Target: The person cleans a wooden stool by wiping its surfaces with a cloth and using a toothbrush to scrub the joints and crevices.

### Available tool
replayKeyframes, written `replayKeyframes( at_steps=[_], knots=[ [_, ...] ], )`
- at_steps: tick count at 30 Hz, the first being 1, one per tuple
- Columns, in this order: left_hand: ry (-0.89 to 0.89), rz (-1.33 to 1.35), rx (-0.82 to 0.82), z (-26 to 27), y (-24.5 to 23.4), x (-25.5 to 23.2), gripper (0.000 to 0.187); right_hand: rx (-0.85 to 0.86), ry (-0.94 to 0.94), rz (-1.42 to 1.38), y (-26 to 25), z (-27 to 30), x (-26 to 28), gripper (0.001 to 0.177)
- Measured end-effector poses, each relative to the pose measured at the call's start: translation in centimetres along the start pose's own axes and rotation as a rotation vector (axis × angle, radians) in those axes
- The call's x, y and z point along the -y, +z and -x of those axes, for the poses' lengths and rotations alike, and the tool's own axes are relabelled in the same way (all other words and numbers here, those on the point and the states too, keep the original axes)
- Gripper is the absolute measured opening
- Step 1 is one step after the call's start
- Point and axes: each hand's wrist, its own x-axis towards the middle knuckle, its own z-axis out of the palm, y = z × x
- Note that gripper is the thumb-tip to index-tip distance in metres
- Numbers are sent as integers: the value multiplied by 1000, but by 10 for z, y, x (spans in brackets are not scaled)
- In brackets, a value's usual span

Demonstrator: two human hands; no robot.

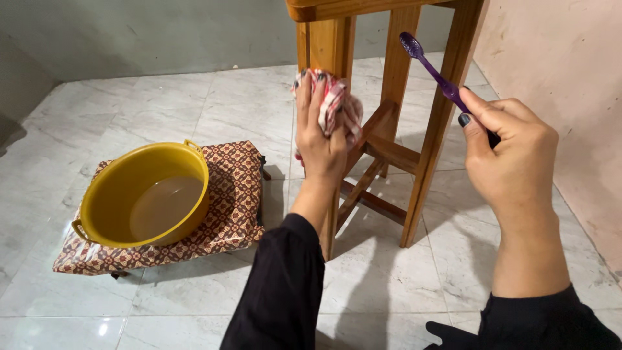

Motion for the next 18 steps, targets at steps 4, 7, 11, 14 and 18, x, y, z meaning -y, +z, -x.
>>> replayKeyframes(
  at_steps=[4,7,11,14,18],
  knots=[
    [70,-25,29,-42,0,1,60,11,-26,-15,1,-1,6,33],
    [-212,32,132,-82,9,-5,43,25,30,-11,3,-4,16,35],
    [41,-70,-9,-86,8,-7,48,-2,-78,-34,2,-10,27,37],
    [7,-4,-19,-73,9,-4,50,25,63,-13,1,-11,30,37],
    [-44,23,-60,-47,8,2,56,38,52,-14,1,-11,30,37]
  ],
)
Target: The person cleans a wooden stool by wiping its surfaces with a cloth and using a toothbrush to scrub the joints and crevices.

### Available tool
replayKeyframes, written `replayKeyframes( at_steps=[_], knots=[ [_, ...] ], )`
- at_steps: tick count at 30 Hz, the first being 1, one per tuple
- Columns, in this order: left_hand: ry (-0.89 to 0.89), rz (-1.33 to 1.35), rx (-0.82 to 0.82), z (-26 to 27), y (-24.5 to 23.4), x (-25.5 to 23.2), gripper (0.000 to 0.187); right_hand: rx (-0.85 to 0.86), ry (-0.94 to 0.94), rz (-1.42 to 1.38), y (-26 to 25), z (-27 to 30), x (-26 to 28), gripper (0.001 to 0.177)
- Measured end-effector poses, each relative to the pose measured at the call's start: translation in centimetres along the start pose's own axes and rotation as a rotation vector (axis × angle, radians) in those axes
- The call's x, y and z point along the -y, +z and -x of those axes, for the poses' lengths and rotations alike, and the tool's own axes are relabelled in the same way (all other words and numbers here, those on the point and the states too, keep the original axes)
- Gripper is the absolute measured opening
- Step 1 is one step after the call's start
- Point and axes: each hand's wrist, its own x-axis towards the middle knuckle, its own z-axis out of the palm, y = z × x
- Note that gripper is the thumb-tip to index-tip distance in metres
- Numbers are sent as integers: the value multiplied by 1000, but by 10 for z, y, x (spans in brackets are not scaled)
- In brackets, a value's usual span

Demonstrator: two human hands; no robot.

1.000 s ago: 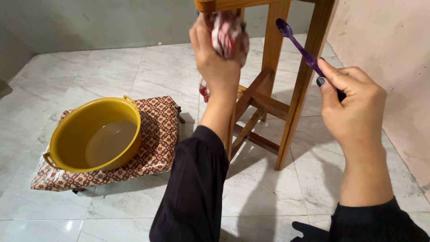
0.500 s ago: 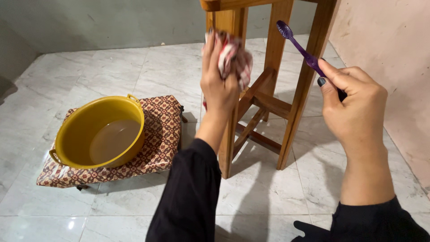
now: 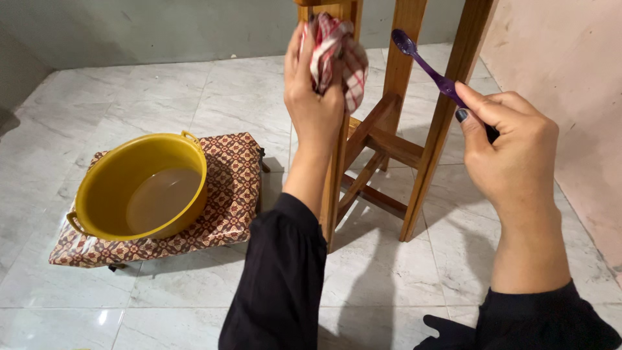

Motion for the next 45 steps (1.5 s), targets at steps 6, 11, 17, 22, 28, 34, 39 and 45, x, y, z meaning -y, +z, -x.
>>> replayKeyframes(
  at_steps=[6,11,17,22,28,34,39,45],
  knots=[
    [-155,25,36,55,-10,14,69,49,-122,10,3,7,-15,32],
    [-180,33,38,102,-28,25,67,85,-163,-22,9,10,-10,33],
    [-288,4,47,135,-34,30,64,181,-93,3,28,13,3,38],
    [-419,-30,81,141,-37,29,86,148,-216,134,47,19,-4,43],
    [-604,15,93,129,-53,54,39,292,-284,280,59,33,-16,43],
    [-665,245,235,123,-70,54,44,208,-260,300,65,36,-14,45],
    [-688,262,302,122,-78,35,43,136,-346,291,71,39,-11,45],
    [-1016,372,343,113,-81,41,54,315,-284,323,75,40,-10,42]
  ],
)
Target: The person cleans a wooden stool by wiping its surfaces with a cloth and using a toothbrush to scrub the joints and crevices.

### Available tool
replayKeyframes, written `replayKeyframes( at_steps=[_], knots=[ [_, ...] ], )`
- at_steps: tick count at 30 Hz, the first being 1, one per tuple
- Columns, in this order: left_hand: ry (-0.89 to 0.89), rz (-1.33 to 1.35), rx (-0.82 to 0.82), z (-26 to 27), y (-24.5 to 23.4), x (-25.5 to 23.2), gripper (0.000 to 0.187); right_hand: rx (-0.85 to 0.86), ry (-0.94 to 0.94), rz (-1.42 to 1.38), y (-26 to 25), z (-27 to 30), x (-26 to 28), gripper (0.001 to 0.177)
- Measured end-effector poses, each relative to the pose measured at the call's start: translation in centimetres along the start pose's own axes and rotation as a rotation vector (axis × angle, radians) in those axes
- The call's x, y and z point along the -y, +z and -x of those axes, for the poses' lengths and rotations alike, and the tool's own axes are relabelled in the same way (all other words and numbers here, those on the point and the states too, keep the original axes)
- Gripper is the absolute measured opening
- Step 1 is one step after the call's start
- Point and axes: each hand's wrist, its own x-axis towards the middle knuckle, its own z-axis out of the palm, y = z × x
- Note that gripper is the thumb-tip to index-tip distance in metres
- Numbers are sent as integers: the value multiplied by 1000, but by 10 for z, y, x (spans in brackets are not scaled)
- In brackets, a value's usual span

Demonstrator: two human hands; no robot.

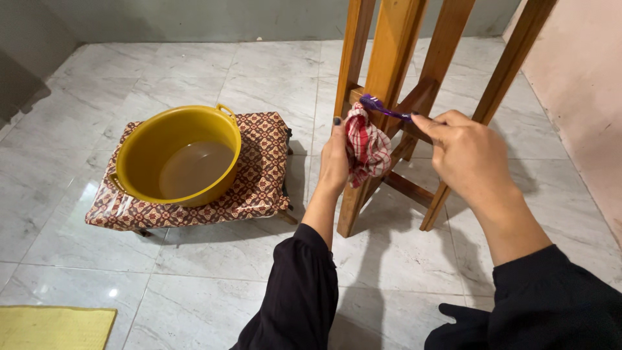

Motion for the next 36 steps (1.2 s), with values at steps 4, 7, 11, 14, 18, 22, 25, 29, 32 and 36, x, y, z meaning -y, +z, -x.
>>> replayKeyframes(
  at_steps=[4,7,11,14,18,22,25,29,32,36],
  knots=[
    [312,24,11,-2,8,9,51,-147,-9,-8,-2,-1,-4,45],
    [339,-69,21,-6,5,14,56,-178,-18,-8,-2,-4,-7,43],
    [328,-78,-4,-6,6,12,63,34,6,8,4,-5,-4,41],
    [261,-119,-57,-4,10,5,64,-30,-86,-33,8,1,0,46],
    [277,-159,-65,3,14,-3,64,-37,-43,-55,8,-3,2,40],
    [276,-9,78,4,8,-6,67,-150,-29,-49,3,-7,0,41],
    [173,65,119,-1,4,-3,55,-127,-13,-37,7,-8,-1,41],
    [396,-221,-16,-6,8,2,54,68,44,-45,12,-6,-1,40],
    [271,-236,-66,-3,12,2,60,66,-77,-29,13,-3,-2,46],
    [341,-311,-149,-3,18,8,58,54,3,-75,9,-9,-3,44]
  ],
)
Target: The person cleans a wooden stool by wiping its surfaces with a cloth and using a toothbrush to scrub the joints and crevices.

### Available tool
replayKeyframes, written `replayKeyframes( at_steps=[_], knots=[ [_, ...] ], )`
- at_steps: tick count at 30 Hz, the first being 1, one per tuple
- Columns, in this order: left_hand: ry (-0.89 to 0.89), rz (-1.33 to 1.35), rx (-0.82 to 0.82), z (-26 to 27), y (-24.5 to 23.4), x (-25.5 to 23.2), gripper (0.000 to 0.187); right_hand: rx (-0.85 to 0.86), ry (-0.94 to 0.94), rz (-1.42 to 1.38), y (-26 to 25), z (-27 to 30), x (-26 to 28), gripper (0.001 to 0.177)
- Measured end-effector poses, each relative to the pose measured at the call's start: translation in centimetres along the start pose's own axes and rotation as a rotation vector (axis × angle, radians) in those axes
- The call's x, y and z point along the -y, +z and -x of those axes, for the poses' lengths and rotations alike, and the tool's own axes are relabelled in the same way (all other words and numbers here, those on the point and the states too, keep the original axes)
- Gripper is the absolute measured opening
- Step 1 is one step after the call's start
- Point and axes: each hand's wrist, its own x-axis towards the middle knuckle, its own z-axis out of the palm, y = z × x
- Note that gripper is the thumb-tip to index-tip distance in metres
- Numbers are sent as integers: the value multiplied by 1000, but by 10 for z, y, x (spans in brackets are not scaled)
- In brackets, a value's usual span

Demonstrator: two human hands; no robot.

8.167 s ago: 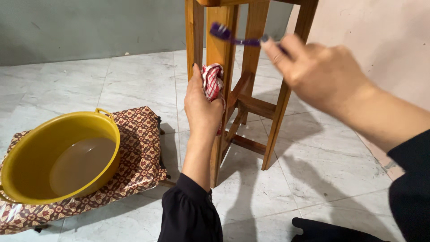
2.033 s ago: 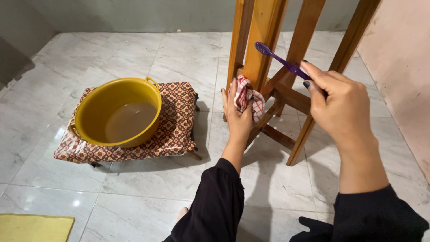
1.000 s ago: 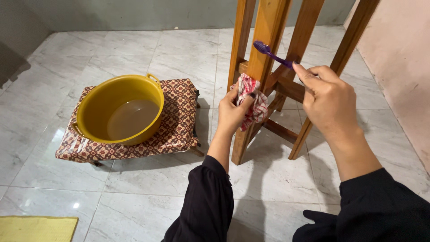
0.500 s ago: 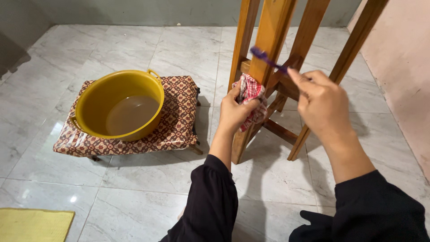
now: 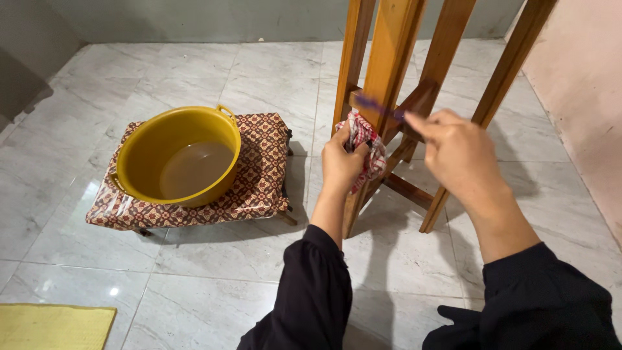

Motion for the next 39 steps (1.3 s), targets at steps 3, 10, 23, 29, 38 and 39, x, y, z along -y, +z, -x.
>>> replayKeyframes(
  at_steps=[3,10,23,29,38,39],
  knots=[
    [22,-25,-49,3,3,1,58,-137,17,16,-8,-3,2,42],
    [-171,-4,26,1,-10,-17,47,21,-23,7,-1,3,2,46],
    [-112,7,41,-6,-13,-15,50,-38,6,23,1,-2,4,40],
    [-102,-12,34,-6,-12,-10,51,17,22,-27,3,-2,7,38],
    [-123,-10,54,-8,-14,-13,51,-35,53,2,-6,-5,-3,38],
    [-136,7,61,-8,-14,-15,50,-42,29,3,-5,-3,-4,40]
  ],
)
